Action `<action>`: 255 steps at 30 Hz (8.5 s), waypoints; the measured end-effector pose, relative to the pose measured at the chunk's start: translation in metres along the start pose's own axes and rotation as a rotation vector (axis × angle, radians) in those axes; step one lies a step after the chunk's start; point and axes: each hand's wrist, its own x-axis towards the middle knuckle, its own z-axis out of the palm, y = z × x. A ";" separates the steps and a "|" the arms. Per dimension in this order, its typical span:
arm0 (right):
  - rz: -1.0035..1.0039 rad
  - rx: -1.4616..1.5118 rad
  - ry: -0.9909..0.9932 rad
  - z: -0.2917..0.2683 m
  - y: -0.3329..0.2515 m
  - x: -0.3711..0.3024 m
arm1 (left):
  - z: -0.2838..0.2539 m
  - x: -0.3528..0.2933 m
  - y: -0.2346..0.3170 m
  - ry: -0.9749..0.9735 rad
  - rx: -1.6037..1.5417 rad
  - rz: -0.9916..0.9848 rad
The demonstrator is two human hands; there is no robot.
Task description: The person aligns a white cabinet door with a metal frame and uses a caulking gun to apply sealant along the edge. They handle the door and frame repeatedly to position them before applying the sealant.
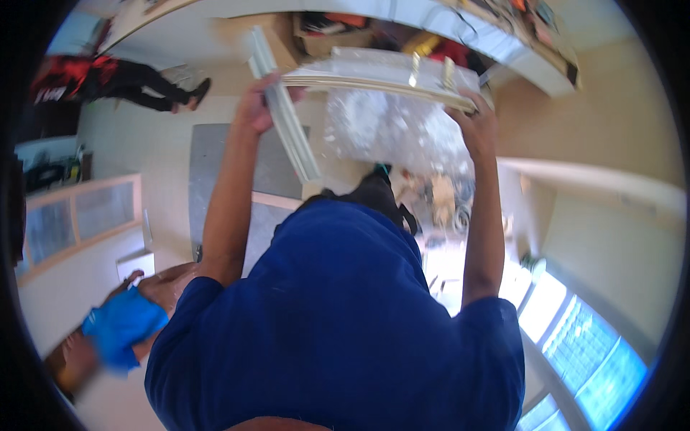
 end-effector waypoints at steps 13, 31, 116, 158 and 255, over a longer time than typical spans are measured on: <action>0.872 0.382 -0.330 0.077 0.084 -0.131 | -0.106 -0.086 -0.095 0.140 0.199 -0.373; 0.924 0.557 -0.456 0.177 0.283 -0.201 | -0.262 -0.068 -0.252 0.280 0.239 -0.418; -0.808 0.033 -1.252 0.717 -0.422 -0.102 | -0.384 -0.469 0.127 1.060 -0.043 0.915; 0.119 0.669 -1.520 1.550 -0.963 -0.032 | -1.115 -0.423 0.819 0.902 -0.440 0.776; -0.347 -0.165 -2.526 3.196 -1.919 -0.669 | -2.290 -0.840 1.854 2.675 -0.957 -0.044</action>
